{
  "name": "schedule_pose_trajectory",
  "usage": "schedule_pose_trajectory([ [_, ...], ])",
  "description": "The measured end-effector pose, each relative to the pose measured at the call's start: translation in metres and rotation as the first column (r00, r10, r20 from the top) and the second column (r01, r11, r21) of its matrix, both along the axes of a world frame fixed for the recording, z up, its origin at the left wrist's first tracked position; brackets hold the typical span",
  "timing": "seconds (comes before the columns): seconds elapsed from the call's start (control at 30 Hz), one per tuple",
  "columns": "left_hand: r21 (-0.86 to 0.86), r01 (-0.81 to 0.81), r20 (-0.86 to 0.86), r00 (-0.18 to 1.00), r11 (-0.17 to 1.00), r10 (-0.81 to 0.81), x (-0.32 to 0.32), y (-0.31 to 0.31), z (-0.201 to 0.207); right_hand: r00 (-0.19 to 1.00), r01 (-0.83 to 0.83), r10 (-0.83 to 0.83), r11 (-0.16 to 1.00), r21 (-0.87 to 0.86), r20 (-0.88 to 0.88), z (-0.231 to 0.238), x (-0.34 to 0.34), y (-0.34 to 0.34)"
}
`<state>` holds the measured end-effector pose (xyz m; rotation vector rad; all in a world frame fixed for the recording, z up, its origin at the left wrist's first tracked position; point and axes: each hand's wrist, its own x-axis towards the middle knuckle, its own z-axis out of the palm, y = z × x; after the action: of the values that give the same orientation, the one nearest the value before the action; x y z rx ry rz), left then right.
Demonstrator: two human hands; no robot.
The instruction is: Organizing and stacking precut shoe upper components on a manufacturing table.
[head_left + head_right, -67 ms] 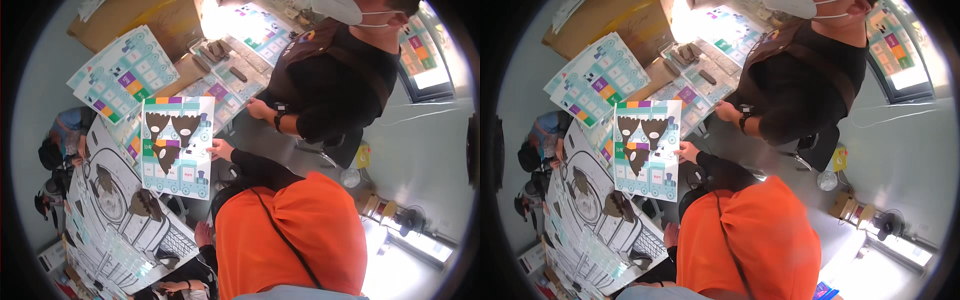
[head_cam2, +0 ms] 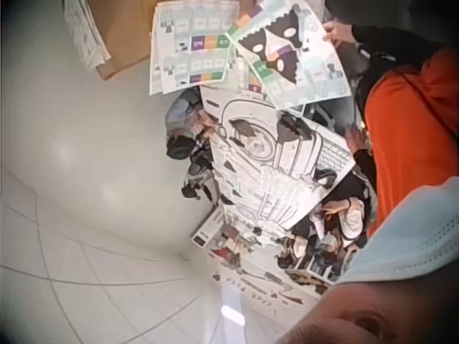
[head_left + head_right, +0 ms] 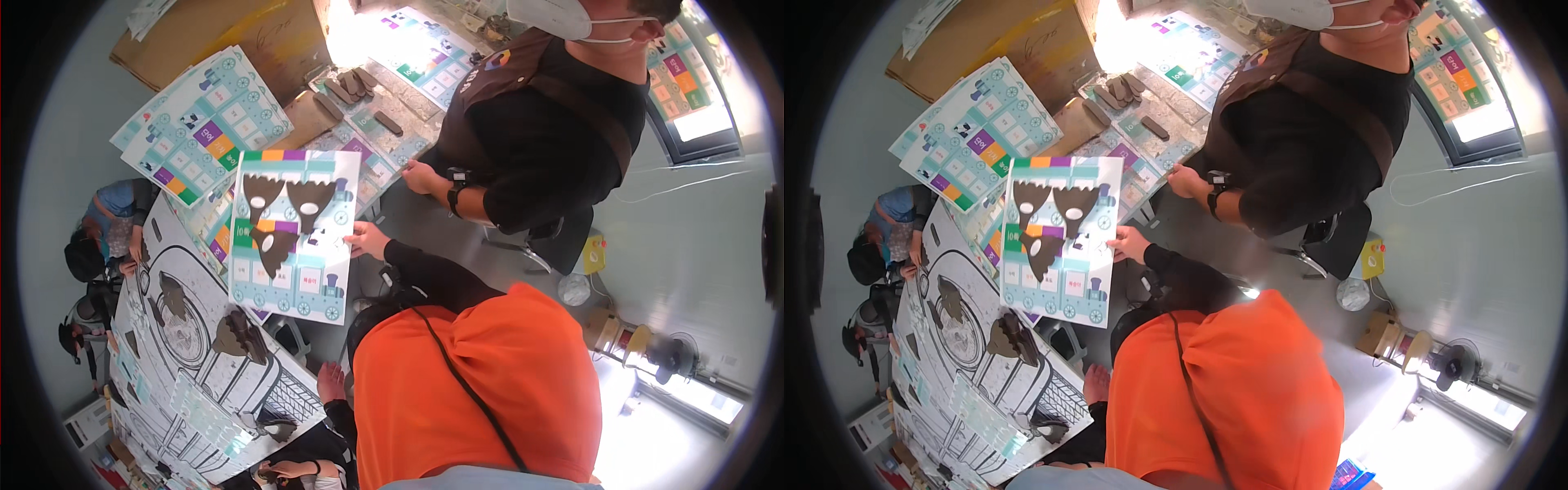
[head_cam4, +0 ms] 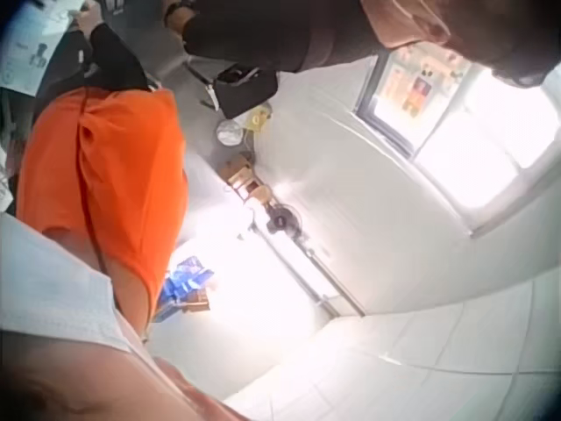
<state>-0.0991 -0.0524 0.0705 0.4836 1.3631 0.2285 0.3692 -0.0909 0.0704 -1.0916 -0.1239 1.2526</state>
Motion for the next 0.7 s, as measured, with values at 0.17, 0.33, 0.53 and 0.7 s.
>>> schedule_pose_trajectory([
  [0.17, 0.029, -0.019, 0.085, 0.996, 0.999, 0.016, 0.007, 0.028, -0.015, 0.981, 0.187, -0.19, 0.981, 0.054, 0.04, 0.023, 0.059, -0.021],
  [0.33, 0.045, 0.005, 0.097, 0.995, 0.999, -0.01, 0.022, 0.035, -0.004, 0.933, 0.346, -0.347, 0.938, 0.032, 0.095, 0.035, 0.101, -0.03],
  [0.53, 0.03, -0.025, 0.116, 0.993, 0.999, 0.021, 0.02, 0.024, 0.001, 0.932, 0.315, -0.322, 0.946, 0.07, 0.164, 0.062, 0.12, -0.023],
  [0.7, 0.064, -0.003, 0.037, 0.999, 0.998, 0.001, 0.029, 0.015, 0.005, 0.953, 0.232, -0.253, 0.963, 0.138, 0.166, 0.069, 0.123, -0.026],
])
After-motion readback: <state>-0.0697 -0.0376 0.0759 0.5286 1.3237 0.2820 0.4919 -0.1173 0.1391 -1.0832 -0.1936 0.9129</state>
